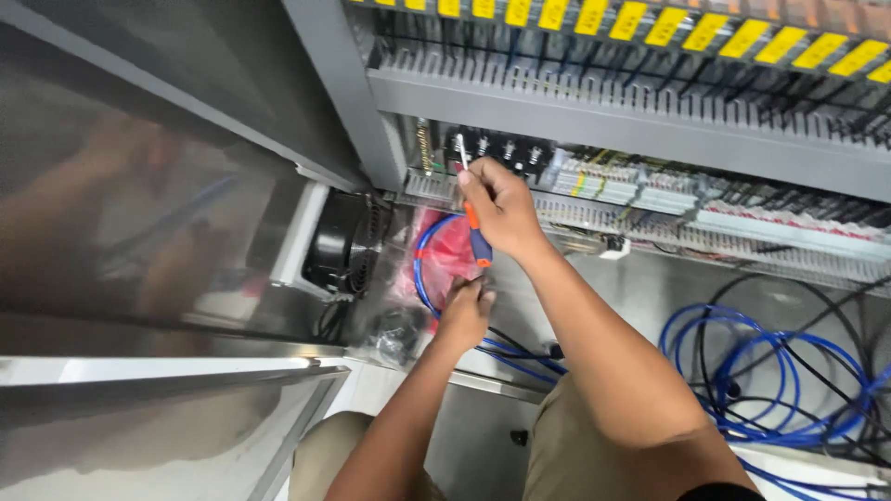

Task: Wiring an industrial electrical cabinet by connecting wires to terminal blocks and securing them with a screwdriver.

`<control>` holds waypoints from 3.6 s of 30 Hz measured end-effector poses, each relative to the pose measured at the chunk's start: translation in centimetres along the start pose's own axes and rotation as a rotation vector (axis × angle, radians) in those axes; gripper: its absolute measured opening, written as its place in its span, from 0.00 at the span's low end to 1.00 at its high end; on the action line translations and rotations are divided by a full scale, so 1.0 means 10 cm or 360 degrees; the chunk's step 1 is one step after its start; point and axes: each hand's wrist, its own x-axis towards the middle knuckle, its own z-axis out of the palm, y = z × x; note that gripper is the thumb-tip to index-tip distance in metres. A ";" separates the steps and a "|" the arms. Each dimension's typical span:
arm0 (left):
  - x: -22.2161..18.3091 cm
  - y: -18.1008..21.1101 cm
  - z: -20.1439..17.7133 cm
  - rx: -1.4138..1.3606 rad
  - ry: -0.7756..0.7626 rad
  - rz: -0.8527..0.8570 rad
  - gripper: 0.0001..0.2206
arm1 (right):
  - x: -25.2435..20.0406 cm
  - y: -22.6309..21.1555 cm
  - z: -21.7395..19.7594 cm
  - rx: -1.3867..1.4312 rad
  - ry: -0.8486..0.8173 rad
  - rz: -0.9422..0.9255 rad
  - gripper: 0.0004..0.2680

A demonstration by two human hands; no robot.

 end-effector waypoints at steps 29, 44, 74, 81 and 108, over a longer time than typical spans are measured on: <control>-0.89 0.16 -1.68 -0.0943 0.0657 0.0352 0.35 | -0.05 -0.10 0.57 0.0673 -0.0006 0.0761 0.08; -1.01 0.41 -1.57 -0.0652 0.1072 0.0300 0.16 | -0.03 -0.07 0.81 0.0673 -0.0016 0.0609 0.08; -1.21 0.81 -1.64 -0.2412 0.0106 -0.0006 0.16 | -0.05 0.22 0.94 0.0611 0.0155 0.0719 0.09; -0.66 0.65 -1.43 -0.2662 0.0170 -0.0023 0.23 | -0.05 0.31 0.90 0.0355 0.0122 0.0561 0.10; -0.65 0.69 -1.12 -0.1778 0.1110 0.0041 0.10 | -0.10 0.26 0.75 0.0406 -0.0146 0.0576 0.08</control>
